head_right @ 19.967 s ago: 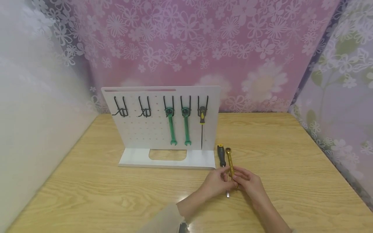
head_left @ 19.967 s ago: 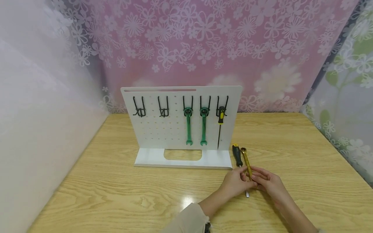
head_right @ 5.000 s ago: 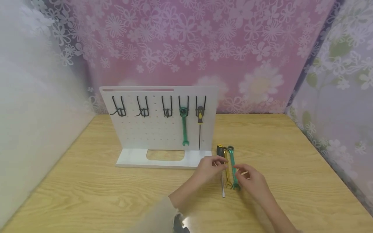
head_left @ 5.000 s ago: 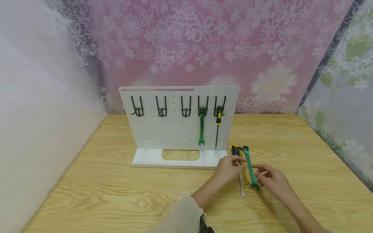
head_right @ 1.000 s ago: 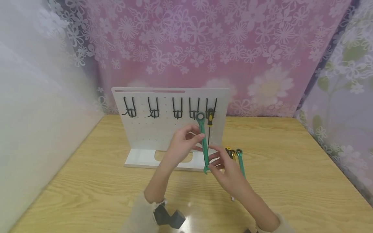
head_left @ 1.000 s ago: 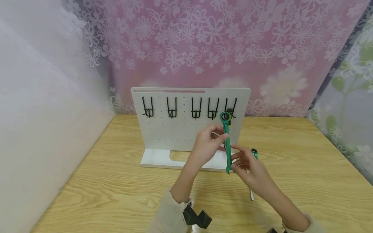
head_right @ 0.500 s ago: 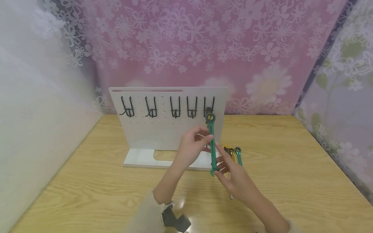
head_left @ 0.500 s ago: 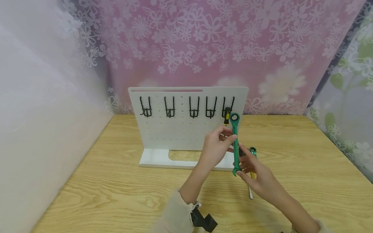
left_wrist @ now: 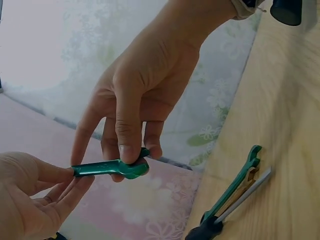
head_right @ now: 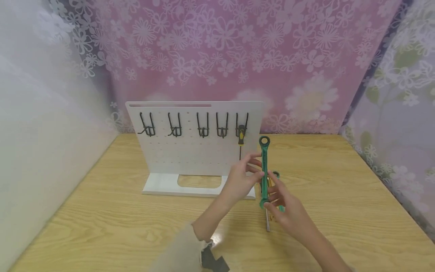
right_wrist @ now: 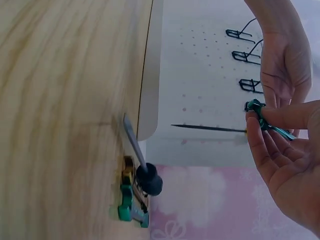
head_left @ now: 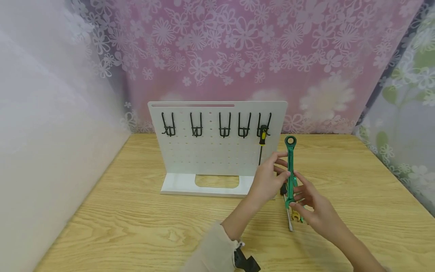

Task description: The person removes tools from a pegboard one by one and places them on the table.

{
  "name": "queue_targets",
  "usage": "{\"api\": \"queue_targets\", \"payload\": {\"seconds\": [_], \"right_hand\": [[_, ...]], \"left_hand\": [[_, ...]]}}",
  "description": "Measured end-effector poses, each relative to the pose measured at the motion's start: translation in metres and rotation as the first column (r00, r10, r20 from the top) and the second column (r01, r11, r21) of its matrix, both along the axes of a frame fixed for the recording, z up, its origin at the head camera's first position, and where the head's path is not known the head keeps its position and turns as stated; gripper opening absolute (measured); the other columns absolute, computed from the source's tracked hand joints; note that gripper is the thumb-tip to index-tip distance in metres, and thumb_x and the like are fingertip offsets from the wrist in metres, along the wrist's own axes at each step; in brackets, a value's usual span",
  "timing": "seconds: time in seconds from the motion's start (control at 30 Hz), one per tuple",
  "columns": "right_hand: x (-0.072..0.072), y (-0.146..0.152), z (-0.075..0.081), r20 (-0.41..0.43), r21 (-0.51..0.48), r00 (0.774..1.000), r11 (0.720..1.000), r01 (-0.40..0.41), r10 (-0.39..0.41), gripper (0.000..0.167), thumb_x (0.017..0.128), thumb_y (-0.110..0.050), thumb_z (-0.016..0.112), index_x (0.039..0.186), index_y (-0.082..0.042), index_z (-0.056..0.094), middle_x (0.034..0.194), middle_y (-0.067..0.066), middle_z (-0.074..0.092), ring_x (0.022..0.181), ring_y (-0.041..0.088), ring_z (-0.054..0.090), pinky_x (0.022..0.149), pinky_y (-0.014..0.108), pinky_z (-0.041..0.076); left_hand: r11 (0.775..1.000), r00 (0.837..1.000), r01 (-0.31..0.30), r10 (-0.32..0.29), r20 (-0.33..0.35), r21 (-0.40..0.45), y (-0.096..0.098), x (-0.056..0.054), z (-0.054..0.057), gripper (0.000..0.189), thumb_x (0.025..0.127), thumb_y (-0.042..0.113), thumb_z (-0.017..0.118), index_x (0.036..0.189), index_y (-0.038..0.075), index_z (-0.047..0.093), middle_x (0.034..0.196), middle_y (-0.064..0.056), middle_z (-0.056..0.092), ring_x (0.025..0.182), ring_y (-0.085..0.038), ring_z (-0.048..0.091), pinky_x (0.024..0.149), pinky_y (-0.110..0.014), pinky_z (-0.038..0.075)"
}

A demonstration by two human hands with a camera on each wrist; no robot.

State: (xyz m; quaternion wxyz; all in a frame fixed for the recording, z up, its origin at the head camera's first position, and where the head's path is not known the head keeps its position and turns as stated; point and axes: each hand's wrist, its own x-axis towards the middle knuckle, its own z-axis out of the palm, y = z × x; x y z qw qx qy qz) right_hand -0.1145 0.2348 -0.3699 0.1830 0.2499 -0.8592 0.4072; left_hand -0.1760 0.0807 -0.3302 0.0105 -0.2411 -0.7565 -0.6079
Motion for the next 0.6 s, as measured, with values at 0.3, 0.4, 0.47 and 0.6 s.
{"api": "queue_targets", "payload": {"seconds": [0.3, 0.4, 0.47, 0.6], "right_hand": [[0.003, 0.022, -0.003, 0.075, -0.021, 0.997, 0.999, 0.031, -0.029, 0.083, 0.077, 0.014, 0.064, 0.146, -0.006, 0.022, 0.099, 0.008, 0.054, 0.08, 0.009, 0.06, 0.069, 0.017, 0.048], [0.003, 0.03, -0.005, 0.094, -0.017, 0.995, 0.999, 0.035, -0.033, 0.081, 0.079, 0.014, 0.063, 0.146, -0.006, 0.022, 0.1, 0.007, 0.053, 0.08, 0.01, 0.06, 0.067, 0.018, 0.049], [0.002, 0.034, -0.007, 0.106, -0.023, 0.994, 0.999, 0.03, -0.027, 0.081, 0.078, 0.017, 0.061, 0.146, -0.006, 0.022, 0.1, 0.006, 0.052, 0.08, 0.01, 0.06, 0.065, 0.02, 0.05], [0.001, 0.042, -0.011, 0.142, -0.034, 0.99, 0.999, 0.024, -0.019, 0.081, 0.078, 0.021, 0.058, 0.146, -0.006, 0.022, 0.1, 0.009, 0.052, 0.078, 0.01, 0.059, 0.061, 0.024, 0.052]], "left_hand": [[0.989, 0.999, 0.039, -0.038, 0.011, -0.139, 0.023, 0.006, -0.021, 0.056, 0.084, 0.0, 0.065, 0.134, 0.018, 0.046, 0.096, 0.008, 0.058, 0.077, 0.002, 0.055, 0.058, -0.013, 0.045], [0.983, 0.999, 0.041, -0.038, 0.016, -0.177, 0.03, 0.009, -0.027, 0.059, 0.083, 0.0, 0.066, 0.135, 0.019, 0.045, 0.093, 0.009, 0.058, 0.076, 0.002, 0.055, 0.056, -0.013, 0.044], [0.983, 0.999, 0.042, -0.038, 0.027, -0.176, 0.034, 0.01, -0.031, 0.061, 0.083, -0.001, 0.066, 0.136, 0.02, 0.044, 0.092, 0.009, 0.057, 0.075, 0.002, 0.054, 0.055, -0.013, 0.044], [0.985, 0.999, 0.037, -0.031, 0.036, -0.167, 0.043, 0.014, -0.037, 0.065, 0.082, -0.003, 0.066, 0.138, 0.019, 0.042, 0.092, 0.008, 0.056, 0.074, 0.001, 0.053, 0.055, -0.014, 0.044]]}}
